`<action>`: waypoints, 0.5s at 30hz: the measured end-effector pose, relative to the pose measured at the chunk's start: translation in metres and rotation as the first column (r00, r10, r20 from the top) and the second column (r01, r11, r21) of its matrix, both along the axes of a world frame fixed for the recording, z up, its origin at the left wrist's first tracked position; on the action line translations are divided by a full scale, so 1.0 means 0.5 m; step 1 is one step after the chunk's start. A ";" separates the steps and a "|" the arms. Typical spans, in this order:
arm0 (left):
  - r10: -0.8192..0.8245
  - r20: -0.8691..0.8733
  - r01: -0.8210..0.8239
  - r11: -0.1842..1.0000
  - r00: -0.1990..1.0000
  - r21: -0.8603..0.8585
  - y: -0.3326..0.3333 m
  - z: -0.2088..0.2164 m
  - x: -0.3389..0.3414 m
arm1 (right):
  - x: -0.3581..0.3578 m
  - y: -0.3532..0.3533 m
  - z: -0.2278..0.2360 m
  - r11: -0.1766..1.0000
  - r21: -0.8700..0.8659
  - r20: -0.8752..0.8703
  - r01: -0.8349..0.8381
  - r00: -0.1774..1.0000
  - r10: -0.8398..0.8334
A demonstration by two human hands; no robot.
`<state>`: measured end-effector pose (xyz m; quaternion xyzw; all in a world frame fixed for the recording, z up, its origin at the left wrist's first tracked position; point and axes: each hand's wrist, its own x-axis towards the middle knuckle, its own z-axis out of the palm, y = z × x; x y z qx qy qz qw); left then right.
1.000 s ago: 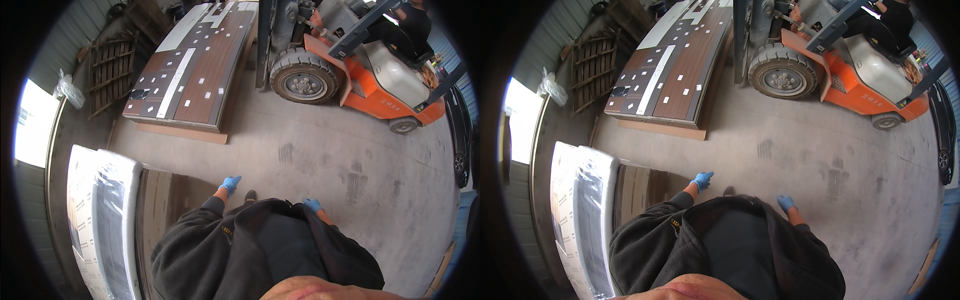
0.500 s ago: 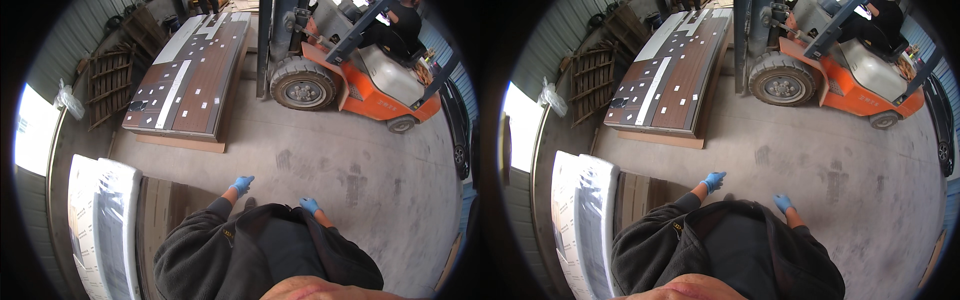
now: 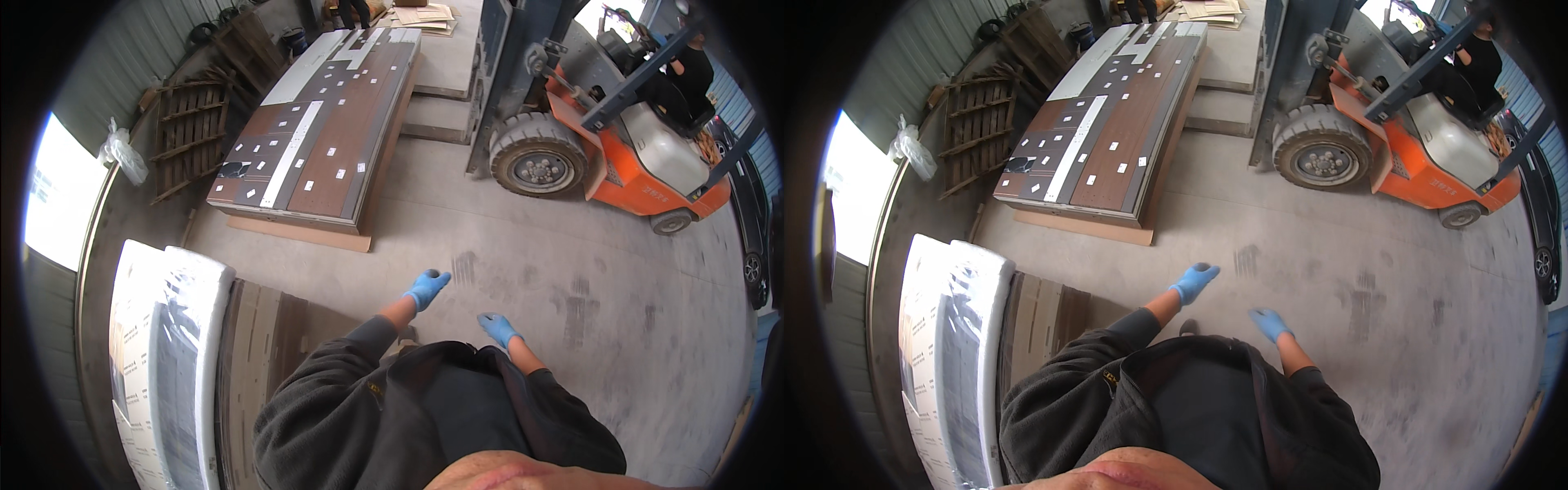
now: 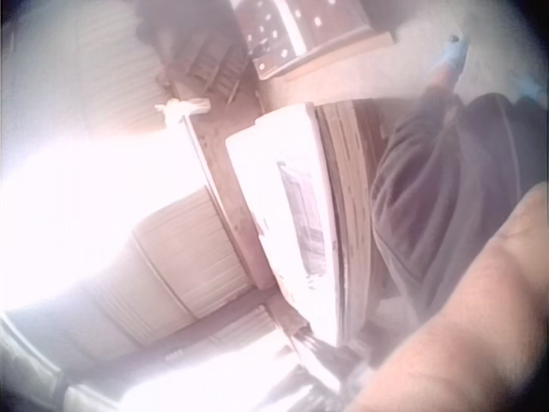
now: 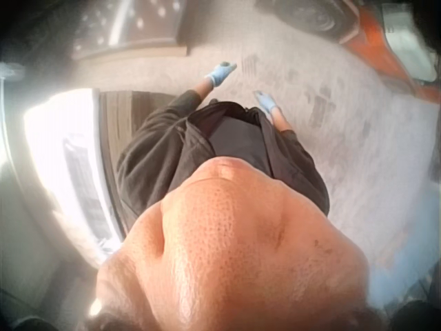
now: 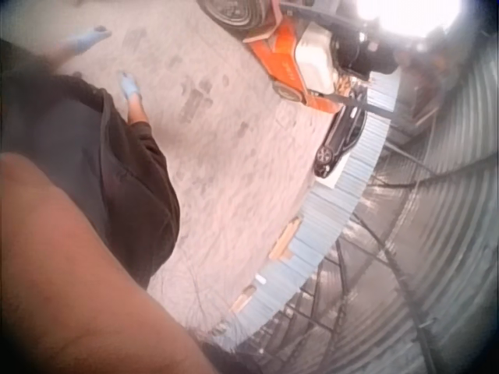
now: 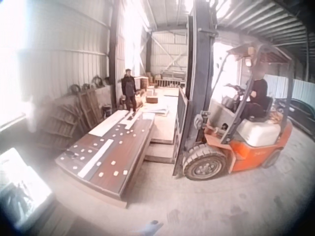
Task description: The person removes a plastic wrap from a stack of wood panels and places several thin wooden boards on top of the stack. The person handles the plastic and boards by hand in a warehouse setting.
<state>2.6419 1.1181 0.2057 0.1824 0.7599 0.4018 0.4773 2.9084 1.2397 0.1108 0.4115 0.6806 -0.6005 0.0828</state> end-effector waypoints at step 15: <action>-0.274 -0.094 0.285 0.949 0.957 0.132 0.200 0.011 0.121 | -0.161 0.184 0.204 0.098 -0.961 0.098 0.258 0.649 -0.754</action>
